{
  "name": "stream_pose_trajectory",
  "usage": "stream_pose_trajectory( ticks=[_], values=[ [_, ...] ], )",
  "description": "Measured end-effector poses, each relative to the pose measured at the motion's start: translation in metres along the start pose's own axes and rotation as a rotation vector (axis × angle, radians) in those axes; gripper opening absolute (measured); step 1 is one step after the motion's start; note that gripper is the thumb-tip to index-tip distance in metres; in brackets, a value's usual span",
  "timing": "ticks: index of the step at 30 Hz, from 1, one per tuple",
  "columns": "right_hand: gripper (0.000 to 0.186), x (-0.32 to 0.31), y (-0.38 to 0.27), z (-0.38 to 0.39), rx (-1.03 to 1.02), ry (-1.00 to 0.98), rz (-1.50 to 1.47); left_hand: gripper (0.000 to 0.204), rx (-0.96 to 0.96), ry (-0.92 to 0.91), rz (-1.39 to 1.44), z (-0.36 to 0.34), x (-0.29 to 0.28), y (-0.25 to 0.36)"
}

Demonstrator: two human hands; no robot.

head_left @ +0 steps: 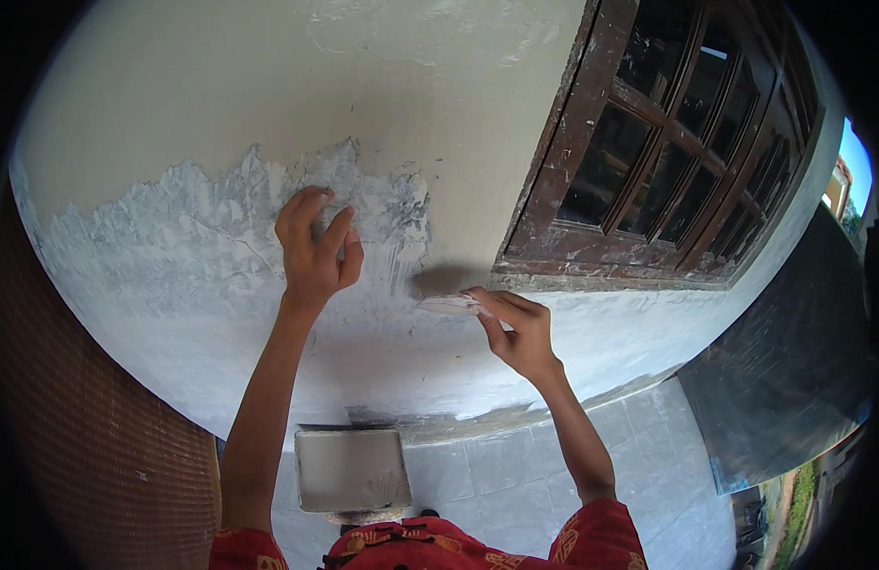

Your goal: The person spreads putty onto a damaged section of an exterior wall near a window frame using a plastic scraper.

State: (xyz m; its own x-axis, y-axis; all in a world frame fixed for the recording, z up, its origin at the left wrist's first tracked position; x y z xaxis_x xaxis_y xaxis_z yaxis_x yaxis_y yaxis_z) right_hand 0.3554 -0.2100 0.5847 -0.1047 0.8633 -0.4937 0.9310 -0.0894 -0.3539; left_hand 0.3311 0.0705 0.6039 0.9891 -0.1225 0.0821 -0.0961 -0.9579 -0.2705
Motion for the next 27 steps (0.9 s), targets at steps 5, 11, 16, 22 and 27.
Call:
stream_pose_trajectory(
  ticks=[5, 11, 16, 22, 27],
  values=[
    [0.026, -0.032, 0.02, -0.013, 0.06, 0.484, 0.028, 0.028, 0.003, 0.015, -0.006, 0.001, 0.0, 0.0],
    [0.028, -0.02, 0.007, 0.003, 0.023, 0.295, 0.007, 0.028, 0.009, -0.005, -0.042, -0.001, -0.004, 0.0],
    [0.027, -0.01, 0.019, 0.006, 0.045, 0.395, 0.106, 0.027, -0.007, 0.003, -0.035, -0.002, 0.0, 0.002],
    [0.028, -0.034, 0.019, 0.006, 0.123, 0.534, -0.153, 0.027, 0.001, -0.01, -0.057, 0.0, -0.004, -0.001],
    [0.027, 0.001, 0.029, 0.019, 0.154, 0.324, -0.013, 0.027, -0.013, -0.008, -0.043, -0.003, -0.001, 0.003]
  ],
)
Point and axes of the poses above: each hand's wrist, its own z-axis away from the middle knuckle, its own x-axis out of the palm, y = z × x, the point moved 1 cm from there along -z, towards the middle knuckle, and after that the axes turned 10 degrees about -z, right-handed, at the moved point
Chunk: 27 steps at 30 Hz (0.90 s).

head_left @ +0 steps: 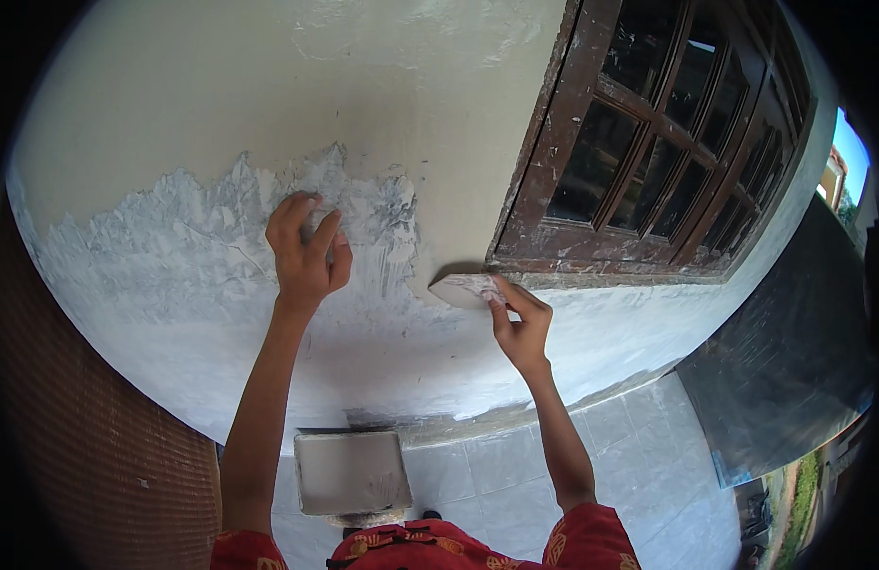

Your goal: The person spreads putty onto a damaged section of an exterior wall near a window frame using a plastic scraper.

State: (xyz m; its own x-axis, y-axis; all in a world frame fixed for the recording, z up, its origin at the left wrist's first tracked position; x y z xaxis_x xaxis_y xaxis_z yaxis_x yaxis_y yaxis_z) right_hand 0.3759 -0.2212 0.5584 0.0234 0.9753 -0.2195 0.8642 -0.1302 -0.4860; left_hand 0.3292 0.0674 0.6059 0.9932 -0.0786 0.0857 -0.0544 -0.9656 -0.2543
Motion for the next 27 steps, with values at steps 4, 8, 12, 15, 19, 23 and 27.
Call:
stream_pose_trajectory(
  ticks=[4, 8, 12, 15, 19, 23, 27],
  values=[
    [0.028, -0.042, 0.007, -0.028, 0.045, 0.314, -0.172, 0.027, 0.013, -0.003, -0.007, 0.003, -0.002, -0.003],
    [0.027, -0.019, -0.007, -0.012, 0.049, 0.057, -0.195, 0.027, 0.014, 0.003, -0.003, 0.002, -0.003, -0.003],
    [0.031, 0.002, -0.001, -0.005, 0.022, -0.021, -0.034, 0.026, -0.011, 0.004, 0.012, 0.001, 0.001, 0.0],
    [0.032, -0.033, 0.016, -0.026, 0.138, 0.298, -0.203, 0.026, -0.004, 0.009, -0.004, -0.001, -0.002, -0.001],
    [0.031, -0.039, -0.003, -0.029, 0.151, 0.316, -0.357, 0.026, 0.005, 0.006, -0.001, 0.002, -0.002, -0.003],
    [0.031, 0.003, -0.012, -0.009, -0.055, -0.108, 0.006, 0.025, -0.013, 0.021, 0.0, 0.0, -0.002, -0.003],
    [0.029, -0.033, 0.011, -0.023, 0.08, 0.294, -0.075, 0.031, -0.038, 0.045, -0.004, 0.002, 0.0, -0.002]
  ],
)
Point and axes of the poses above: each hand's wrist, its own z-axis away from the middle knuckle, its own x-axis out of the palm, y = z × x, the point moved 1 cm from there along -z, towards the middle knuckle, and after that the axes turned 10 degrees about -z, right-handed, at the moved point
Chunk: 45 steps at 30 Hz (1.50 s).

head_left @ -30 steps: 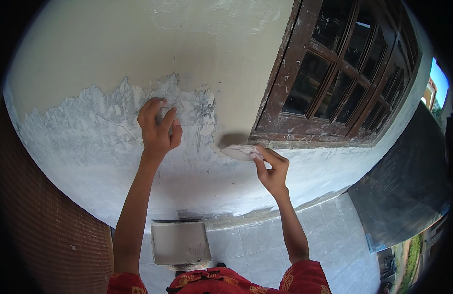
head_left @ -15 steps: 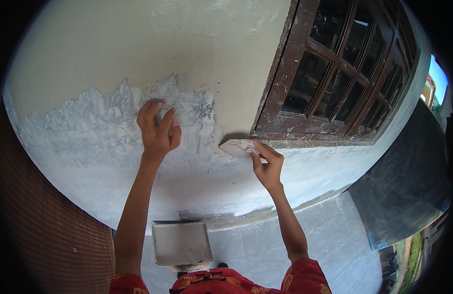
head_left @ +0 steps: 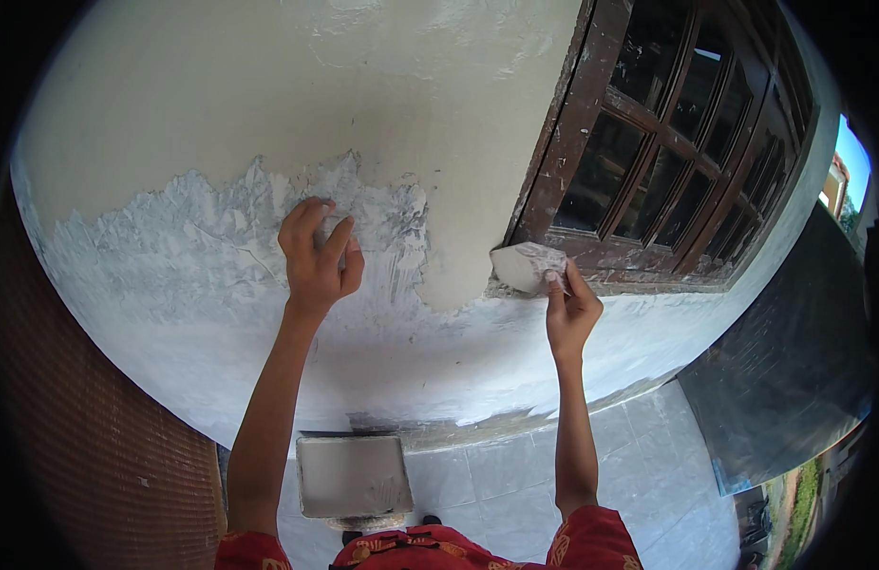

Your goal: The person spreads putty onto a damaged section of an exterior wall near a window frame using a plastic scraper.

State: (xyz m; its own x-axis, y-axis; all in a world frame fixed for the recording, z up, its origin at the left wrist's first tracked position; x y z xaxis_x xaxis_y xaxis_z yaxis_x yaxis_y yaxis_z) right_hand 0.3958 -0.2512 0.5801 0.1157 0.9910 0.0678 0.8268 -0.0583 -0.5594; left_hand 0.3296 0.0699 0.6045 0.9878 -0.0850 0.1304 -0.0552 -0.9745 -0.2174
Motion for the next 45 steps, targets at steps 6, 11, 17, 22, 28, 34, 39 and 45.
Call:
stream_pose_trajectory(
  ticks=[6, 11, 17, 22, 28, 34, 39, 45],
  values=[
    [0.029, 0.024, -0.028, 0.022, -0.186, -0.354, 0.084, 0.026, 0.036, -0.044, 0.006, 0.001, -0.001, -0.002],
    [0.027, 0.043, -0.034, 0.004, -0.193, -0.279, 0.115, 0.025, 0.028, -0.017, 0.026, 0.001, 0.001, 0.001],
    [0.027, 0.037, -0.049, 0.004, -0.216, -0.152, -0.004, 0.025, 0.046, -0.045, 0.017, 0.0, -0.001, 0.0],
    [0.029, 0.062, -0.044, 0.015, -0.284, -0.452, 0.164, 0.025, 0.024, -0.042, 0.017, 0.001, -0.001, -0.002],
    [0.028, 0.037, -0.046, -0.013, -0.145, 0.126, -0.091, 0.024, 0.043, -0.036, 0.013, 0.002, -0.002, -0.002],
    [0.029, 0.062, -0.042, 0.007, -0.123, -0.13, 0.039, 0.025, 0.024, -0.031, 0.02, 0.001, 0.001, 0.001],
    [0.029, 0.03, -0.034, -0.017, -0.104, 0.255, -0.175, 0.026, 0.036, -0.049, 0.004, 0.0, -0.003, -0.001],
    [0.027, 0.043, -0.021, 0.039, -0.262, -0.414, 0.133, 0.026, 0.016, -0.038, 0.028, 0.0, 0.001, 0.001]
  ],
)
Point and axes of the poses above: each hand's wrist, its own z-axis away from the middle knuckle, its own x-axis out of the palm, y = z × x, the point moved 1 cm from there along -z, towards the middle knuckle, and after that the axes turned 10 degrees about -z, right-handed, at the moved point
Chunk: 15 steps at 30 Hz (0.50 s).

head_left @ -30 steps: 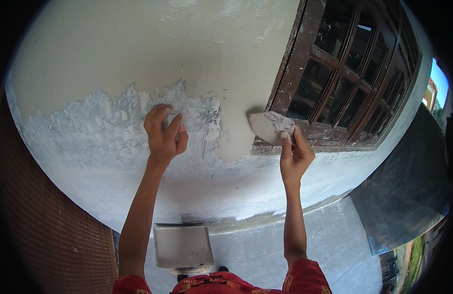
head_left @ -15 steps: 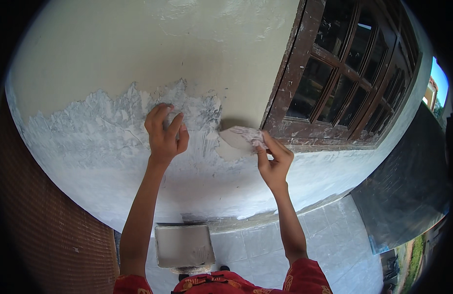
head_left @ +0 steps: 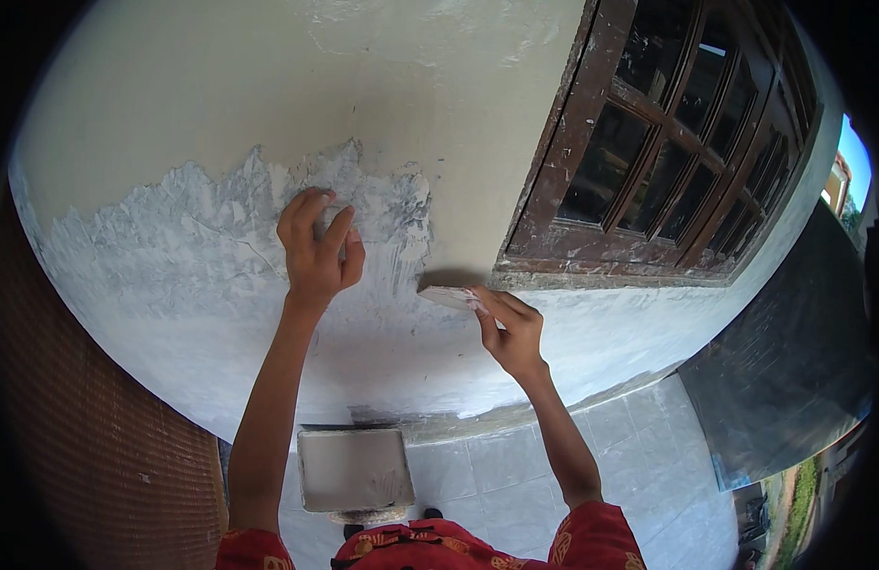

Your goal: The person spreads putty onto a damaged section of an exterior wall near a window frame using a plastic scraper.

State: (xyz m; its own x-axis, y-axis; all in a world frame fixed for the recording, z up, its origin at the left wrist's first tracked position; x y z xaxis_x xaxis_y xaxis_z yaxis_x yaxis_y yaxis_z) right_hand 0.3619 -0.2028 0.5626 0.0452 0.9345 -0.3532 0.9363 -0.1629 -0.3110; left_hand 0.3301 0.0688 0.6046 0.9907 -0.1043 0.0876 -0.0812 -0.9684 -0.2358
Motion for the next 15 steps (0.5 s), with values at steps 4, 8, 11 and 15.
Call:
stream_pose_trajectory(
  ticks=[4, 8, 11, 15],
  values=[
    [0.027, -0.03, 0.007, -0.019, 0.145, 0.39, -0.001, 0.025, 0.003, -0.002, -0.013, 0.001, -0.001, -0.001],
    [0.028, -0.037, 0.0, -0.02, 0.084, 0.35, -0.125, 0.025, 0.012, -0.036, -0.047, 0.0, -0.004, -0.001],
    [0.029, -0.008, -0.005, -0.001, 0.031, -0.054, -0.061, 0.026, 0.001, -0.024, -0.04, -0.001, -0.002, -0.001],
    [0.027, -0.032, 0.008, -0.019, 0.157, 0.278, 0.026, 0.026, -0.002, -0.02, -0.048, 0.0, -0.002, -0.001]
  ],
)
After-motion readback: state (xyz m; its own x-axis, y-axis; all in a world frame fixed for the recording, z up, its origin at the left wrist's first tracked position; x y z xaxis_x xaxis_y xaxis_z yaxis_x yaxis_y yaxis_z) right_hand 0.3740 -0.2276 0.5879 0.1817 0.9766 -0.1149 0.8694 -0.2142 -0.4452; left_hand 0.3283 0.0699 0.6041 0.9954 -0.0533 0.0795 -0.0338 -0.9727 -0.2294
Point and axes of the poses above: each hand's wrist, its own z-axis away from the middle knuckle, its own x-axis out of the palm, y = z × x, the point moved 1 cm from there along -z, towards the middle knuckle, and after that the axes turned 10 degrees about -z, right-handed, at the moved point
